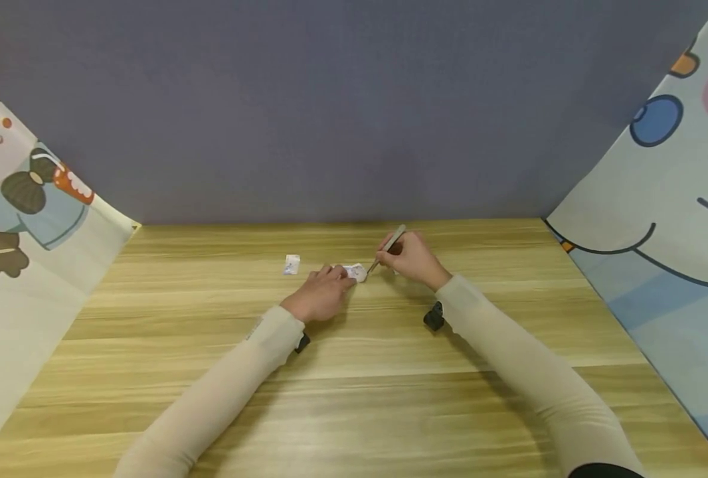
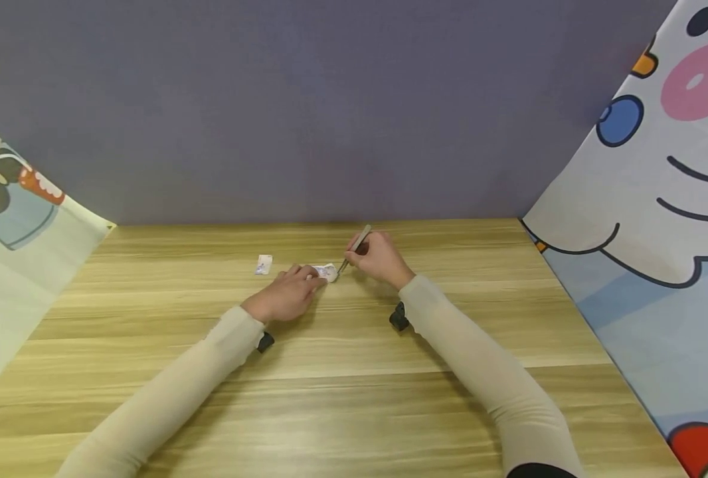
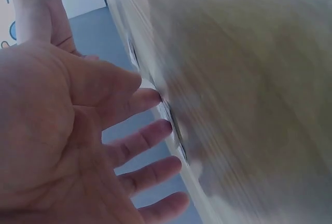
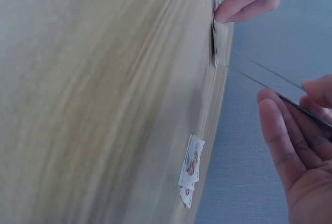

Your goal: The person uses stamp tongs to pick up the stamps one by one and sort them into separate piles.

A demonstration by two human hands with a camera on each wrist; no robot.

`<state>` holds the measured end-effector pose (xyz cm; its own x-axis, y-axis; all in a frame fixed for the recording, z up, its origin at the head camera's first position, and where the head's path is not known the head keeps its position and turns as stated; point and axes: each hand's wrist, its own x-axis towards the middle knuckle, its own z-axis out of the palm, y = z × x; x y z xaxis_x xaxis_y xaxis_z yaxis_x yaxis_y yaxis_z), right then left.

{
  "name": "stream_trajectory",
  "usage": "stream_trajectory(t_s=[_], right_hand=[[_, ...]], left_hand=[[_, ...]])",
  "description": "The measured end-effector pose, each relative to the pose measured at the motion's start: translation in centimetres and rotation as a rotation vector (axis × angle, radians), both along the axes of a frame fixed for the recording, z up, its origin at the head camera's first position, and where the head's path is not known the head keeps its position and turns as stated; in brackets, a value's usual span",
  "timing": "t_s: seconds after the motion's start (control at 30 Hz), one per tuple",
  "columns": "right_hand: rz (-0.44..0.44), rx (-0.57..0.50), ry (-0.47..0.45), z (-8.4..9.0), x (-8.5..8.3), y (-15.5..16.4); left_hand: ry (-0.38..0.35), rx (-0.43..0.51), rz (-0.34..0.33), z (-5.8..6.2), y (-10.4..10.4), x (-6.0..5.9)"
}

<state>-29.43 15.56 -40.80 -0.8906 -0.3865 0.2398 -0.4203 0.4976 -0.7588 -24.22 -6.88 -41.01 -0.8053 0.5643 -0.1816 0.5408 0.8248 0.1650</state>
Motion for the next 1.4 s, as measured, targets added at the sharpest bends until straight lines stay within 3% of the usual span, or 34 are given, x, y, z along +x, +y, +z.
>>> stream_trajectory(t_s=[0.37,0.63,0.87,1.1,1.23,1.4], right_hand=[[-0.054,0.033,0.025,-0.6,0.1,-0.5],[-0.03,0.03,0.054,-0.7,0.0,-1.4],[-0.037,-0.047,0.044,-0.4,-0.2,-0.9],[-0.038,-0.07,0.121,0.9,-0.4,-0.7],[-0.044,-0.077,0.173,1.4,-0.5,-1.1],[-0.029,-0.097,0.224,1.7,-0.4,-2.1]], left_hand=[[-0.011,0.043,0.024,-0.3,0.6,0.0],[0.006,0.05,0.013,-0.3,0.7,0.1],[0.016,0.021,-0.003,-0.1,0.7,0.1],[-0.005,0.002,-0.006,-0.1,0.3,0.0],[-0.034,0.037,0.016,0.3,-0.5,0.1],[-0.013,0.095,0.047,1.2,-1.6,0.2]])
